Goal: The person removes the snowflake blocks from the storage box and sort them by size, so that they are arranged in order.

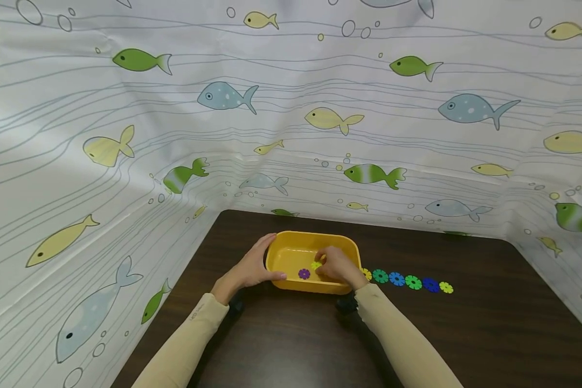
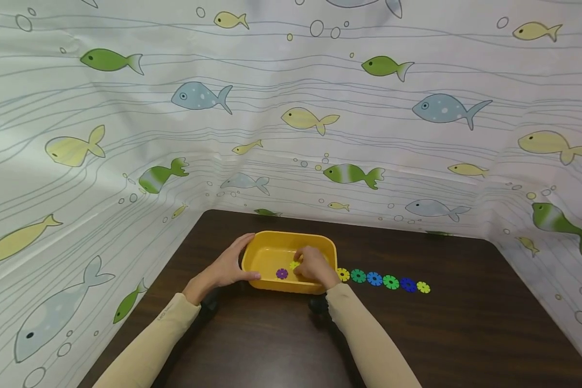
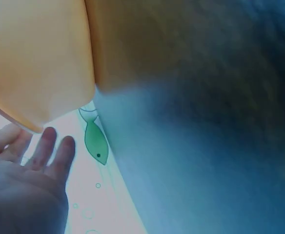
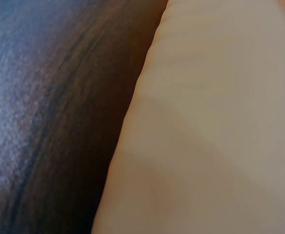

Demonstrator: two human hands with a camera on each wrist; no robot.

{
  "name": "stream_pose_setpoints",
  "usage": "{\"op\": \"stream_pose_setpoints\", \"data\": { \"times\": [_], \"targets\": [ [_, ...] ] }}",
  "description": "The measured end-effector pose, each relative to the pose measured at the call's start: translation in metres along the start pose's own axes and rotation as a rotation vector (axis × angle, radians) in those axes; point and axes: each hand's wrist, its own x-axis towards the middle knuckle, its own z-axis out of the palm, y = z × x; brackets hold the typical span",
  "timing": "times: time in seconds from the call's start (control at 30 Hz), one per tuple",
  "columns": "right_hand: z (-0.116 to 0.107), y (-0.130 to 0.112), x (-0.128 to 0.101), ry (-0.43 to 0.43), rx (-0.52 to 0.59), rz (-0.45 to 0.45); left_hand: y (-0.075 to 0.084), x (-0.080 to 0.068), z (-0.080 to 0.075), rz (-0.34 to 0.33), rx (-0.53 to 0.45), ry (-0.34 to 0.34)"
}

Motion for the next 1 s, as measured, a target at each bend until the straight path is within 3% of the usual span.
{"op": "stream_pose_setpoints", "data": {
  "times": [0.23,0.57,1.0],
  "targets": [
    [0.0035,-0.0013,0.0006,-0.004,-0.007,0.021,0.0040,-0.0046,0.0000,-0.038,0.004,0.041],
    [0.0047,-0.0039,0.0002,0.009,0.004,0.035,0.0050,-0.0048,0.0017,-0.035,0.029,0.052],
    [0.0018,-0.0046,0.0014,0.040,-0.053,-0.008,0.0064,-0.0050,0.0033,-0.062,0.025,0.054]
  ]
}}
